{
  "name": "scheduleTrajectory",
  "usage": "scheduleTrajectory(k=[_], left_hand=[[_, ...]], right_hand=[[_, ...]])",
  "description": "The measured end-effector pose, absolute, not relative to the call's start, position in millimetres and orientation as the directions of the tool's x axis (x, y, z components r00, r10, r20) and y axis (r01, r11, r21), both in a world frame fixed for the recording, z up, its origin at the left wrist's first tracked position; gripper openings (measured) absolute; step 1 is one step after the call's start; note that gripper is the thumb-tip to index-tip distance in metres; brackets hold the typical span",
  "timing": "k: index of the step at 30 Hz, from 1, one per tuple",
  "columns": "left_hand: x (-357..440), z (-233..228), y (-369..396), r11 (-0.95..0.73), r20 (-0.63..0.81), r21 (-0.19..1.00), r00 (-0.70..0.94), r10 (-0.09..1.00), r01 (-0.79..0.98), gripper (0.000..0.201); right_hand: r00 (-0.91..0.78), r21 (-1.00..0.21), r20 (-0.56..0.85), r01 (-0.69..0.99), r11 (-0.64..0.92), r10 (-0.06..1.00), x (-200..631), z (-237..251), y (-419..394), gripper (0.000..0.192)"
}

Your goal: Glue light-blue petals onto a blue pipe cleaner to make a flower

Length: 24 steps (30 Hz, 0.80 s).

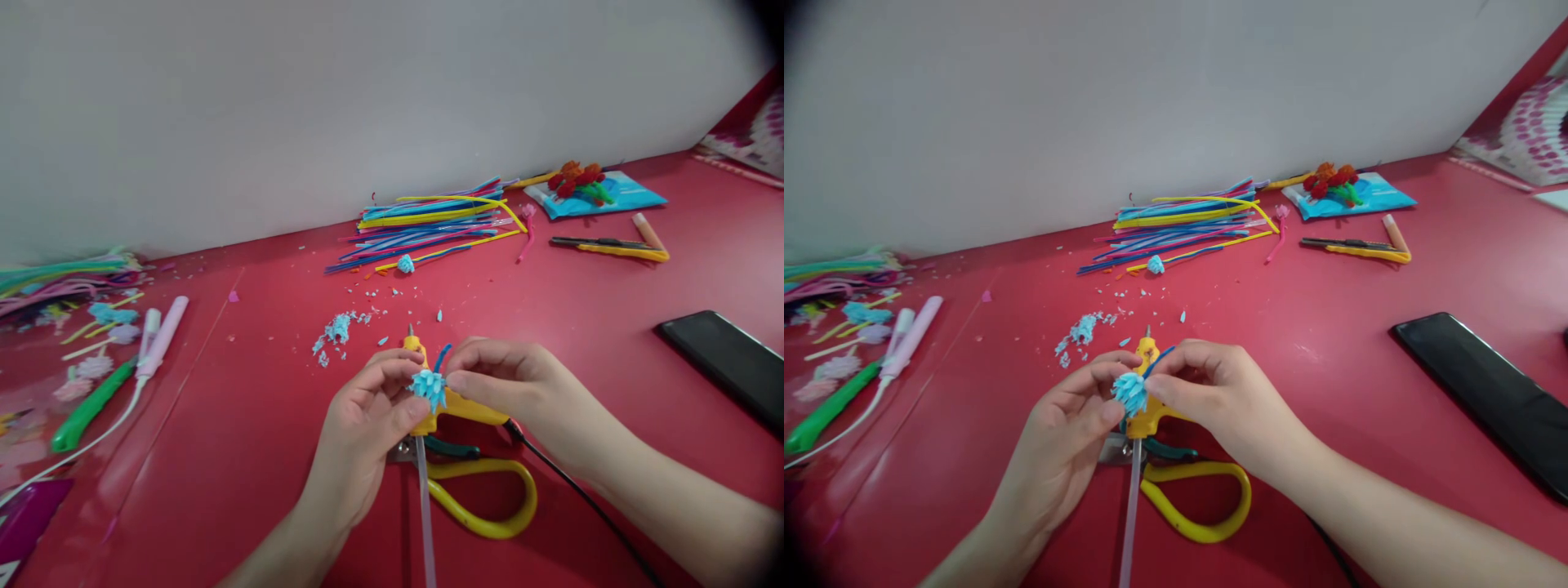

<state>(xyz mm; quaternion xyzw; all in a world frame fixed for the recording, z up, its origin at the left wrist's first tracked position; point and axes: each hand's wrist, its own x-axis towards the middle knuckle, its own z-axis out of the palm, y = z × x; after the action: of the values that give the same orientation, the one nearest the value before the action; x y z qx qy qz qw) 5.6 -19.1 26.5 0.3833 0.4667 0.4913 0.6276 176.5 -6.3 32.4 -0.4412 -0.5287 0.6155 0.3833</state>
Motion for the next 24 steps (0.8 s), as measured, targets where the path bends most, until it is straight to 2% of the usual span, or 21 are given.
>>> scheduleTrajectory(k=[13,24], left_hand=[[3.5,22.9,-20.0,0.231,-0.212,0.938,0.102,0.972,-0.257,0.020],[3.9,23.6,-18.8,0.209,-0.194,0.946,0.085,0.977,-0.247,0.019]], right_hand=[[-0.324,-0.985,-0.144,-0.044,-0.167,0.935,174.7,30.2,-5.9,0.017],[-0.314,-0.987,-0.150,-0.006,-0.160,0.938,174.3,31.0,-5.2,0.017]])
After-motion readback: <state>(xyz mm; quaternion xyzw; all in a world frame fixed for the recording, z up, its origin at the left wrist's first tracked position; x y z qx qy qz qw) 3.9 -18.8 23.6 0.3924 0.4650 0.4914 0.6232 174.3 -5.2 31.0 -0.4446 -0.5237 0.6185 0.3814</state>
